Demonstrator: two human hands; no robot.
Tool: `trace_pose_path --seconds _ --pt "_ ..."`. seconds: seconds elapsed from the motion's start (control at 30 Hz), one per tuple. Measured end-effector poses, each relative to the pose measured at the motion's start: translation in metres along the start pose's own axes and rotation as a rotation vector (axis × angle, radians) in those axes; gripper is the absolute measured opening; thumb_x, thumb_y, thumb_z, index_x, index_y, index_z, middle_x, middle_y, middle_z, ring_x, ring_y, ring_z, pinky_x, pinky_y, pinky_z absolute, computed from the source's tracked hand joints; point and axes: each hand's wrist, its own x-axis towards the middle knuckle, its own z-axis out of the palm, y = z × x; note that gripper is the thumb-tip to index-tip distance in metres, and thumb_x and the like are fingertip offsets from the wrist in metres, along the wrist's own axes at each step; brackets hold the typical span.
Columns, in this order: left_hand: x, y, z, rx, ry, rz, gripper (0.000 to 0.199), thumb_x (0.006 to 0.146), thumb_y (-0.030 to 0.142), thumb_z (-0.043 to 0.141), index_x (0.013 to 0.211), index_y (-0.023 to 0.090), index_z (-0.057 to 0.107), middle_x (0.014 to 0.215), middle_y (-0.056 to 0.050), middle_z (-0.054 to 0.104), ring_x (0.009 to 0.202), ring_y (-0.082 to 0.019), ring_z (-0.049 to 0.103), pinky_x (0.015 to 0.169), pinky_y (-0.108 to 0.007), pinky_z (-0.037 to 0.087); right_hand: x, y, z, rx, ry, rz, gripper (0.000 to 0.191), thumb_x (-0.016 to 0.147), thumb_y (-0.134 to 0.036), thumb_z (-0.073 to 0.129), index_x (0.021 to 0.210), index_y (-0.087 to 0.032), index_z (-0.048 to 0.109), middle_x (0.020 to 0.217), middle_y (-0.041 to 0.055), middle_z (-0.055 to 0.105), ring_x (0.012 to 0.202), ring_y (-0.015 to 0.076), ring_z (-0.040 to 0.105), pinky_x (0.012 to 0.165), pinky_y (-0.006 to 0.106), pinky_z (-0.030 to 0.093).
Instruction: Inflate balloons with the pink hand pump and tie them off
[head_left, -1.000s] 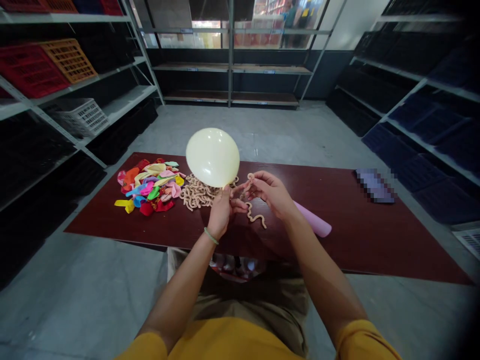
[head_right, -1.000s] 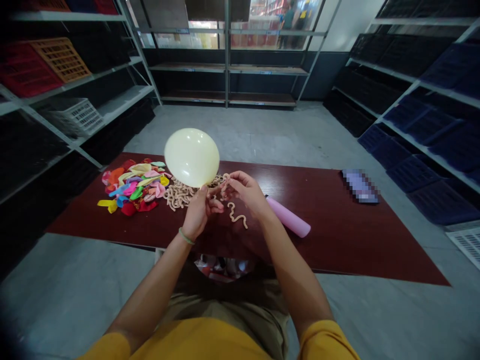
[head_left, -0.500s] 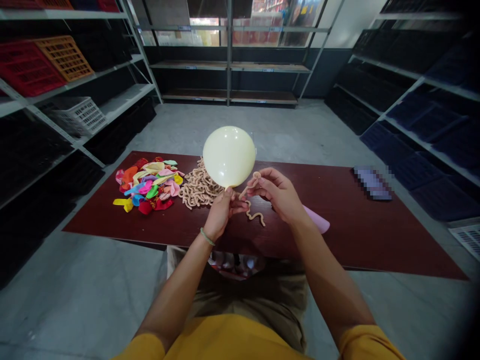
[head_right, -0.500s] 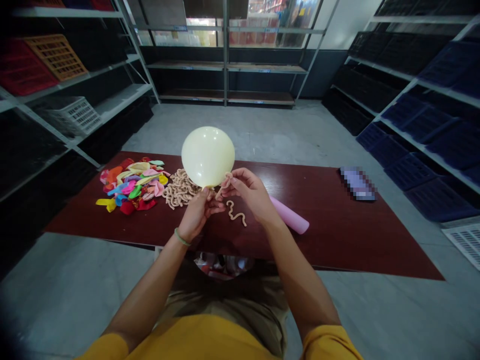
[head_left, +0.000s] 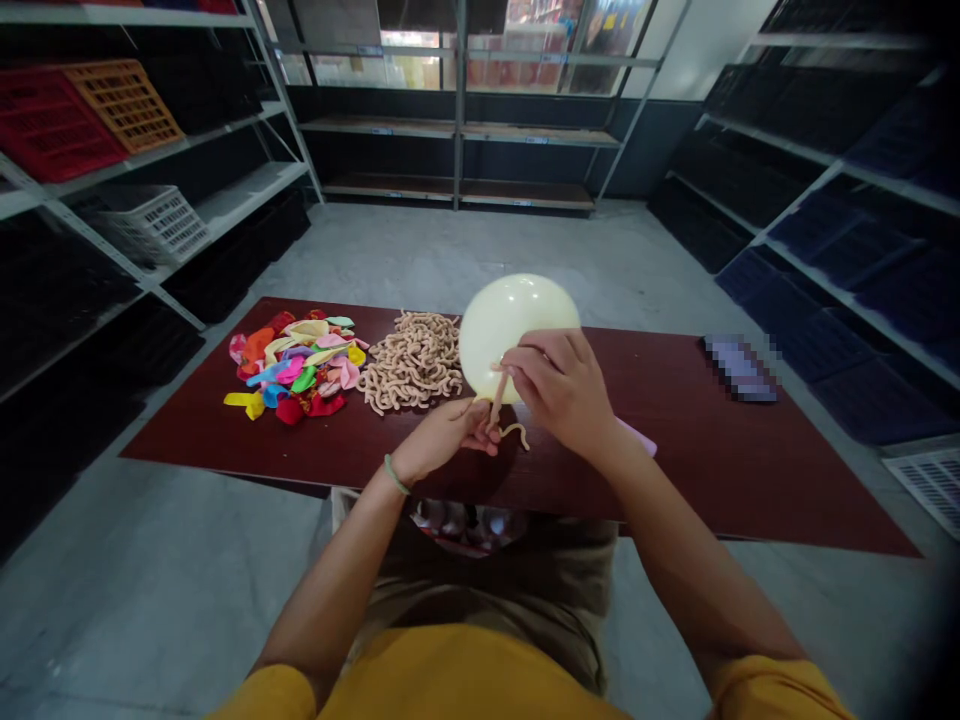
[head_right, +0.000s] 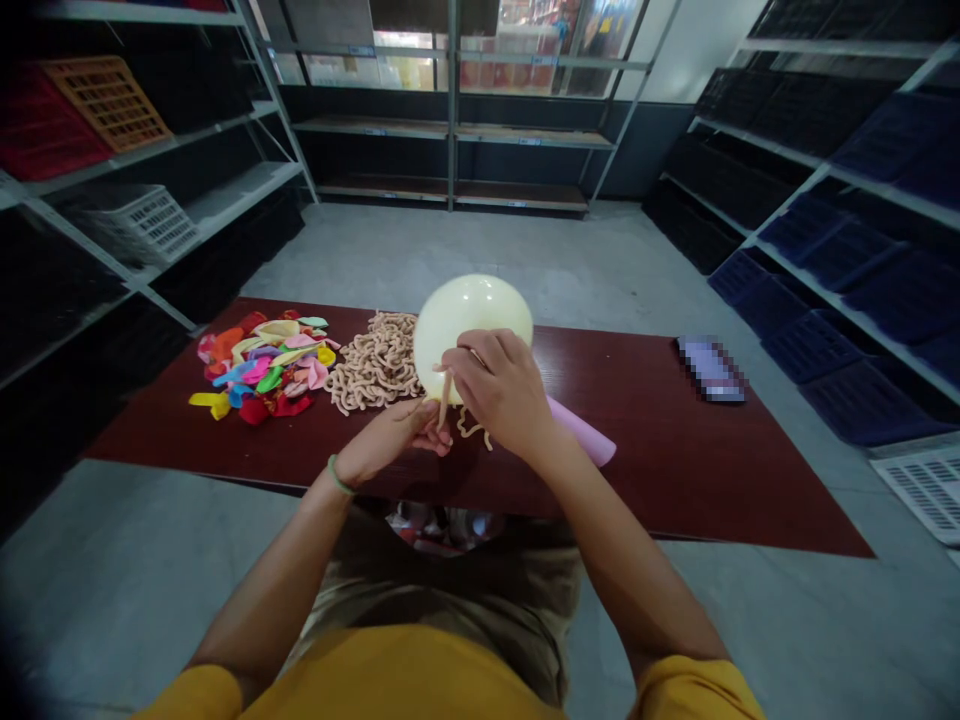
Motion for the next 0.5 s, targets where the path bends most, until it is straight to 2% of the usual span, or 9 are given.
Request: trace_pose_path --seconds 0.13,0.27,0.37,0.43,0.5 --pt "-0.009 0.017 -0.015 0.302 -0.179 0.026 0.039 0.09 0.048 0.055 0.07 0.017 0.066 0.067 -0.008 0.069 0.056 -0.018 0.066 0.054 -0.027 0.052 0.011 0.003 -0.004 -0.06 -0.163 -0.147 0.013 0.096 -0.024 0.05 0.095 -0.023 0.063 0.102 0.0052 0.065 0.099 0.0239 0.048 0.086 0.039 0.033" --pt "-0.014 0.031 -0.023 0.663 -0.325 0.148 0.034 0.093 0.034 0.055 0.065 0.019 0.067 0.053 -0.003 0.063 0.045 -0.015 0.058 0.048 -0.023 0.042 0.029 0.005 -0.004 0.083 -0.414 -0.282 0.01 0.092 -0.021 0.053 0.09 -0.021 0.063 0.095 0.0042 0.066 0.095 0.0226 0.05 0.082 0.036 0.034" --pt "-0.015 0.03 -0.02 0.858 -0.28 0.31 0.03 0.091 0.025 0.057 0.061 0.02 0.063 0.051 -0.001 0.057 0.04 -0.013 0.047 0.047 -0.025 0.037 0.041 0.013 0.004 0.299 -0.59 -0.278 0.011 0.086 -0.017 0.057 0.081 -0.021 0.065 0.085 0.0025 0.067 0.084 0.019 0.054 0.075 0.032 0.036" --pt "-0.016 0.024 -0.016 0.9 -0.187 0.413 0.023 0.087 0.023 0.062 0.064 0.021 0.063 0.054 0.0 0.056 0.041 -0.013 0.042 0.05 -0.026 0.036 0.045 0.02 0.014 0.469 -0.709 -0.204 0.011 0.08 -0.016 0.061 0.076 -0.023 0.068 0.078 0.0006 0.069 0.075 0.0168 0.056 0.069 0.029 0.038" --pt "-0.018 0.017 -0.012 0.863 -0.14 0.449 0.018 0.084 0.024 0.067 0.066 0.021 0.063 0.057 0.0 0.054 0.043 -0.013 0.04 0.054 -0.027 0.038 0.047 0.027 0.027 0.638 -0.824 -0.091 0.009 0.073 -0.017 0.067 0.071 -0.025 0.07 0.07 -0.0016 0.07 0.064 0.0146 0.056 0.061 0.028 0.038"
